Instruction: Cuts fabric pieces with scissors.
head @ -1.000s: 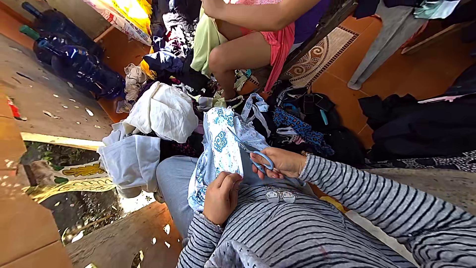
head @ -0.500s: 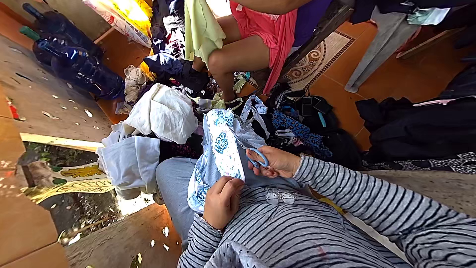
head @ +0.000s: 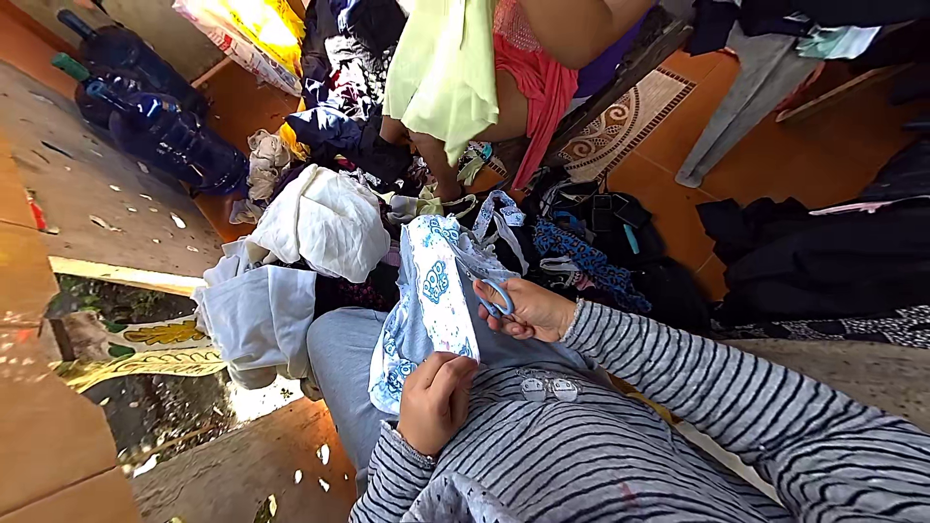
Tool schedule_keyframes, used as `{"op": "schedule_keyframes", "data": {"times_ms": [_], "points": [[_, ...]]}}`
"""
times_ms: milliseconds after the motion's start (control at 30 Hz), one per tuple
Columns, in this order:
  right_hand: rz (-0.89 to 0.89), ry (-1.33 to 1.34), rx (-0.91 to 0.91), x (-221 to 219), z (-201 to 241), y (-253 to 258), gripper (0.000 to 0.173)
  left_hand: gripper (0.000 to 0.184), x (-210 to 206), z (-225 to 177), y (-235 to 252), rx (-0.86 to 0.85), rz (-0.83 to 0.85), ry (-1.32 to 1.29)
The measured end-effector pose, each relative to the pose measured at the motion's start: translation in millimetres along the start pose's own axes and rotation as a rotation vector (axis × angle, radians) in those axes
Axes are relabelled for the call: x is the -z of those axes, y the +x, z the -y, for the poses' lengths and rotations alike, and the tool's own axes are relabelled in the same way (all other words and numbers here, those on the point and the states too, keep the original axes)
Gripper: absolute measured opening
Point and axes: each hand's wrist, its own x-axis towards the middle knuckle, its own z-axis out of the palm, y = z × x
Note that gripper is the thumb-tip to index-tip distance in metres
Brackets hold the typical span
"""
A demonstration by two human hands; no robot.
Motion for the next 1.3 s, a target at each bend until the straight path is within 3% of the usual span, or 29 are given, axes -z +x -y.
{"op": "schedule_keyframes", "data": {"times_ms": [233, 600, 1067, 1200, 1300], "points": [[-0.090, 0.022, -0.014, -4, 3, 4, 0.040, 0.016, 3, -2, -2, -0.001, -0.029, -0.004], [-0.057, 0.115, -0.049, -5, 18, 23, 0.047, 0.014, 3, -4, -3, -0.009, -0.026, -0.010], [-0.045, 0.227, -0.056, -6, 26, 38, 0.042, 0.015, 5, -4, -4, -0.029, -0.019, -0.018], [-0.003, 0.195, -0.050, -4, 23, 33, 0.044, 0.022, 7, 2, -6, 0.146, 0.095, 0.089], [0.096, -0.164, -0.043, 9, 19, 12, 0.044, 0.035, 15, 5, -7, 0.340, 0.163, 0.211]]}}
